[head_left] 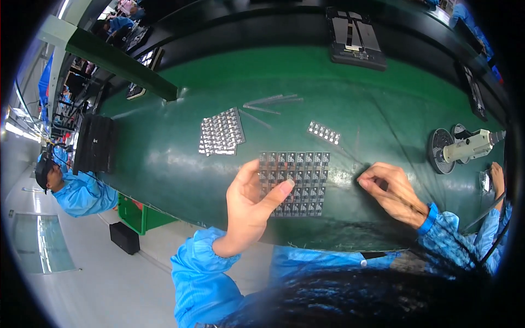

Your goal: The person assembles electronic components and silver chips into a black housing, securing them with a pneumatic screwdriver.

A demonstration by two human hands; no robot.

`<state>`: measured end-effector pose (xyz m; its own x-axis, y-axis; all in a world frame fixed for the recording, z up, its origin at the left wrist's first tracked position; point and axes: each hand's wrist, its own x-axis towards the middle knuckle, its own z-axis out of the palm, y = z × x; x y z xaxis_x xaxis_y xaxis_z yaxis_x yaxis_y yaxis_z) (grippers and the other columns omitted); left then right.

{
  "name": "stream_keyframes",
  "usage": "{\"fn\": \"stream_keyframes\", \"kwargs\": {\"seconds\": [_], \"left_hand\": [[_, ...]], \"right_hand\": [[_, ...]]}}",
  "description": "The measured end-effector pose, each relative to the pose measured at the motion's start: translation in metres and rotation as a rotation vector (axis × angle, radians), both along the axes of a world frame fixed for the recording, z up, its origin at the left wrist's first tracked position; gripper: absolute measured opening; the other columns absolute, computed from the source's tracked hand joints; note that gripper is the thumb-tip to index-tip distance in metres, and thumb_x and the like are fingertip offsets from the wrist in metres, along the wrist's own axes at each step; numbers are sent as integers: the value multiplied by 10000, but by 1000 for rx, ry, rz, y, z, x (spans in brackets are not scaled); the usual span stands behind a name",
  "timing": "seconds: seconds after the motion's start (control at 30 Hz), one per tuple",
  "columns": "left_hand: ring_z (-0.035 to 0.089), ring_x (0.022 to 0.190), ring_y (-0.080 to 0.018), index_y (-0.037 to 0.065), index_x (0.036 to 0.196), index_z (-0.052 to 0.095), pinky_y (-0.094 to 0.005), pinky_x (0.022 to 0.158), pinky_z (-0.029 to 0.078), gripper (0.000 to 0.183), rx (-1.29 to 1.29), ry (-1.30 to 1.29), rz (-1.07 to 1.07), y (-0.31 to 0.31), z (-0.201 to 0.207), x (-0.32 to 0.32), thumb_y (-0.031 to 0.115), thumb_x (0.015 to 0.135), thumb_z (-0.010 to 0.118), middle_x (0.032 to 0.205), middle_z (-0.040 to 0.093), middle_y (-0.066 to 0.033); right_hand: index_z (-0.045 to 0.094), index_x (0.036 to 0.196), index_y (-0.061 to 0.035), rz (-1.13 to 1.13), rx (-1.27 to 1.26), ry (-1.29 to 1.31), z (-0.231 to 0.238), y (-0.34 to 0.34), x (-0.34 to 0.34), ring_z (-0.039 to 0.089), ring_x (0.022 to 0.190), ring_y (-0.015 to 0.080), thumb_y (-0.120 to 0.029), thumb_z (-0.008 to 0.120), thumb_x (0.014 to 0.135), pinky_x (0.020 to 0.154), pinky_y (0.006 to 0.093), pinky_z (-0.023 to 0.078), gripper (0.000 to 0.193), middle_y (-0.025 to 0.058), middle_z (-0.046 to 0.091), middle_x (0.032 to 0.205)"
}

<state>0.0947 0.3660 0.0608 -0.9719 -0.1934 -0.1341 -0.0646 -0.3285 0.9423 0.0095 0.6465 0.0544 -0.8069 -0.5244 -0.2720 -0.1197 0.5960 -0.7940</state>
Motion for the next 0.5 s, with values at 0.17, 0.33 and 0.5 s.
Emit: {"fn": "stream_keyframes", "kwargs": {"seconds": [0.17, 0.33, 0.5], "left_hand": [[645, 1063, -183, -72, 1347, 478, -329, 922, 545, 498, 33, -79, -57, 6, 7, 2, -74, 889, 675, 1215, 639, -142], [634, 1102, -187, -95, 1421, 409, -330, 951, 536, 576, 58, -106, -159, 16, 22, 2, -109, 893, 640, 1248, 630, -155], [625, 1119, -180, -111, 1448, 369, -314, 961, 525, 601, 34, -101, -190, 22, 24, 7, -141, 896, 605, 1266, 623, -155]], "right_hand": [[674, 1020, 4, 45, -211, 486, 21, -28, -3, 634, 723, 252, -34, 663, 877, 651, 335, 519, 148, 122, 631, 864], [664, 1049, -6, 154, -184, 720, 47, -60, -5, 633, 729, 272, -23, 697, 747, 643, 371, 530, 304, 105, 598, 872], [667, 1044, -5, 257, -171, 872, 37, -64, -12, 622, 704, 248, -87, 721, 698, 615, 364, 520, 360, 78, 558, 853]]}}
